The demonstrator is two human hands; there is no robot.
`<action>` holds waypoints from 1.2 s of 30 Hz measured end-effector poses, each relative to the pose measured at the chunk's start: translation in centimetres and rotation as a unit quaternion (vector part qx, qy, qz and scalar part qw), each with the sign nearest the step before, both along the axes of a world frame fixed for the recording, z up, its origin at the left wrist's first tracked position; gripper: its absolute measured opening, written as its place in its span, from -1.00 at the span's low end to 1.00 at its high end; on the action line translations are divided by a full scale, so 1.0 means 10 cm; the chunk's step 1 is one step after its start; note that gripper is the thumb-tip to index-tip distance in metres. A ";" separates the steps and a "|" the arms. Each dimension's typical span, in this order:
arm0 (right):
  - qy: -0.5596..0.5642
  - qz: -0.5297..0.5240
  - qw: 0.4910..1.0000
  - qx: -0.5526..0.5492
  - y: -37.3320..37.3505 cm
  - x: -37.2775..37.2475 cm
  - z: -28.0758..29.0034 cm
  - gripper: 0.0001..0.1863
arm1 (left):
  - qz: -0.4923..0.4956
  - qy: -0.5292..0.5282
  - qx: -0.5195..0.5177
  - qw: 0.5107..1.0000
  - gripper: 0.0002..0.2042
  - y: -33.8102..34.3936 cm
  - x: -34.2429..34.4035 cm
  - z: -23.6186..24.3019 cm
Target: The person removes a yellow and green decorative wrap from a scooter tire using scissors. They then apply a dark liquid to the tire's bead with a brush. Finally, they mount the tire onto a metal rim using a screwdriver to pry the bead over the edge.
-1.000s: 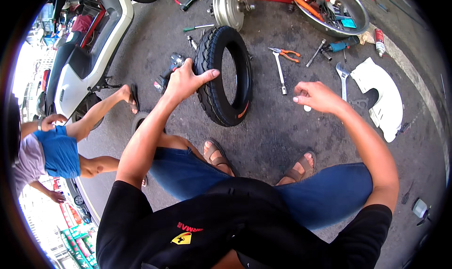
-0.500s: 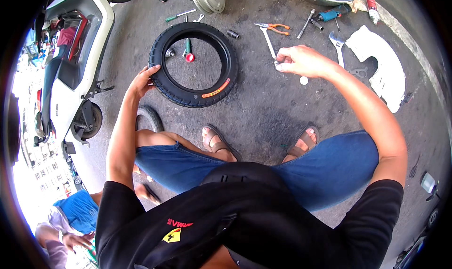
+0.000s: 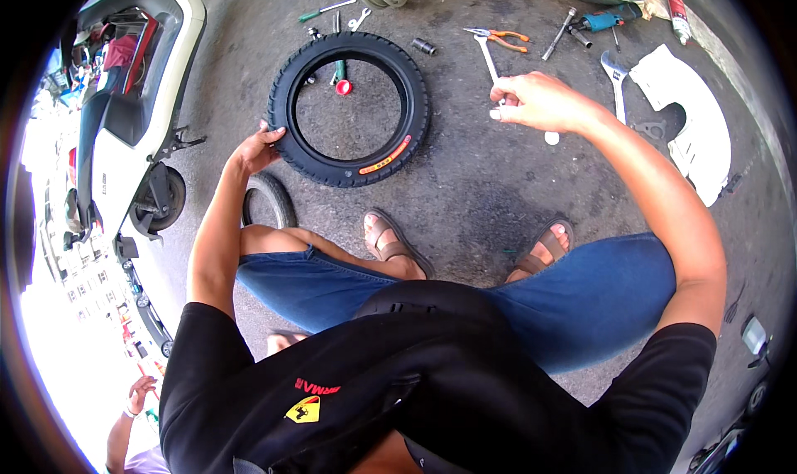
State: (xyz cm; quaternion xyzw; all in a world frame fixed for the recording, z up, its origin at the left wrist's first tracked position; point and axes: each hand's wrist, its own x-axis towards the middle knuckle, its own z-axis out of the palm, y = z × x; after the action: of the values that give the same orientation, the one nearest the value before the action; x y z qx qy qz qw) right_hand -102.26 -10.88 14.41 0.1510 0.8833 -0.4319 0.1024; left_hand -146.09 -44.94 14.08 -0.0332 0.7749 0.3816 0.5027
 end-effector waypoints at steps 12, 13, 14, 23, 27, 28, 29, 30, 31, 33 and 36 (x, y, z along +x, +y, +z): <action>0.009 0.003 1.000 0.017 0.14 0.08 -0.04 -0.57 | -0.056 -0.037 0.057 0.996 -0.23 0.03 0.03 -0.05; 0.011 0.000 1.000 0.015 0.15 0.08 -0.06 -0.57 | -0.059 -0.035 0.054 0.996 -0.23 0.02 0.03 -0.04; 0.020 0.004 1.000 0.023 0.15 0.08 -0.08 -0.62 | -0.061 -0.036 0.053 0.996 -0.23 0.01 0.03 -0.03; 0.035 0.007 0.999 0.033 0.20 0.10 -0.13 -0.61 | -0.073 0.027 0.031 0.996 -0.08 0.18 0.32 0.29; 0.011 -0.025 1.000 0.015 0.04 -0.23 -0.16 -0.62 | -0.079 0.192 0.044 0.977 -0.25 0.42 0.62 0.63; 0.014 -0.038 0.999 0.014 -0.01 -0.32 -0.17 -0.64 | -0.091 0.241 0.054 0.965 -0.25 0.49 0.68 0.60; 0.010 -0.062 0.998 -0.002 -0.08 -0.42 -0.21 -0.65 | -0.100 0.291 0.060 0.950 -0.24 0.51 0.70 0.56; 0.015 -0.071 0.997 0.001 -0.16 -0.51 -0.23 -0.66 | -0.114 0.308 0.071 0.942 -0.20 0.48 0.67 0.50; 0.025 -0.083 0.996 0.003 -0.23 -0.63 -0.26 -0.67 | -0.120 0.301 0.081 0.942 -0.16 0.40 0.56 0.39; -0.002 -0.092 0.996 0.022 -0.23 -0.85 -0.29 -0.67 | -0.156 0.390 0.014 0.907 -0.13 0.35 0.47 0.28; 0.014 -0.151 0.988 0.026 -0.19 -1.42 -0.28 -0.68 | -0.193 0.356 0.002 0.914 -0.19 0.41 0.23 0.49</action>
State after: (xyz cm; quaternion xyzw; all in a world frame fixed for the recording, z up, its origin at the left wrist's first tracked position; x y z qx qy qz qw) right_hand -116.44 -12.74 11.57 0.2790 0.8627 -0.4213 0.0199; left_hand -143.77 -40.81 18.93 0.2562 0.8930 0.2653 0.2578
